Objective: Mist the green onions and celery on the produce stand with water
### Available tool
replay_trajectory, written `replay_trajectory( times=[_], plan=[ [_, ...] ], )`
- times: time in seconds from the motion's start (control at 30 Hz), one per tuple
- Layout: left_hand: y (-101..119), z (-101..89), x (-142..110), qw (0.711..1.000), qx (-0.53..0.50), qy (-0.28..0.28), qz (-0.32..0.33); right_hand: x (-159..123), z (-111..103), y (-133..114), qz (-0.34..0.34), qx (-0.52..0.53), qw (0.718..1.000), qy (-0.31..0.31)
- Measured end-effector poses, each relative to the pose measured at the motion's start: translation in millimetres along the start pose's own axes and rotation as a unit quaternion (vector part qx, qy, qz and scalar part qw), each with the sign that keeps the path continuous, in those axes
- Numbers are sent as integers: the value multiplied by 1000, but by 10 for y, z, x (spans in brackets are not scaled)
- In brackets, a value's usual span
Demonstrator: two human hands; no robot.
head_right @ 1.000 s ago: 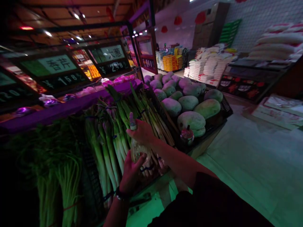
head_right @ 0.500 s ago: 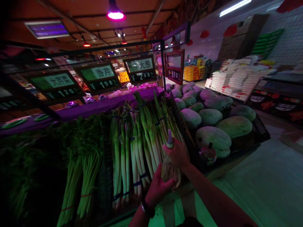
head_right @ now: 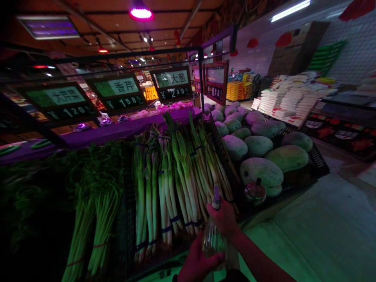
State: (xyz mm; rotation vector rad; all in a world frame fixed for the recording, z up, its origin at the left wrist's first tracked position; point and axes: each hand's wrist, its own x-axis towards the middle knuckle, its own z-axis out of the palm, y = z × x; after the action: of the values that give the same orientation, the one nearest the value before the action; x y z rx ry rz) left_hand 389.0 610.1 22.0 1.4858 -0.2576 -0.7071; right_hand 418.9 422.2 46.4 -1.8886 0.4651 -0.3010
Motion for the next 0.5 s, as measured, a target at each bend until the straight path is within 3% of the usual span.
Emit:
replay_trajectory(
  times=[0.13, 0.3, 0.4, 0.5],
  plan=[
    [353, -178, 30, 998, 36, 17, 42, 303, 135, -412, -53, 12, 998, -26],
    [797, -509, 90, 986, 65, 113, 101, 656, 424, -1066, -163, 40, 984, -61],
    [978, -687, 73, 977, 73, 157, 125, 741, 648, -1332, -159, 96, 982, -36],
    [988, -797, -64, 969, 81, 193, 128, 666, 823, -1387, -128, 122, 984, -37]
  ],
)
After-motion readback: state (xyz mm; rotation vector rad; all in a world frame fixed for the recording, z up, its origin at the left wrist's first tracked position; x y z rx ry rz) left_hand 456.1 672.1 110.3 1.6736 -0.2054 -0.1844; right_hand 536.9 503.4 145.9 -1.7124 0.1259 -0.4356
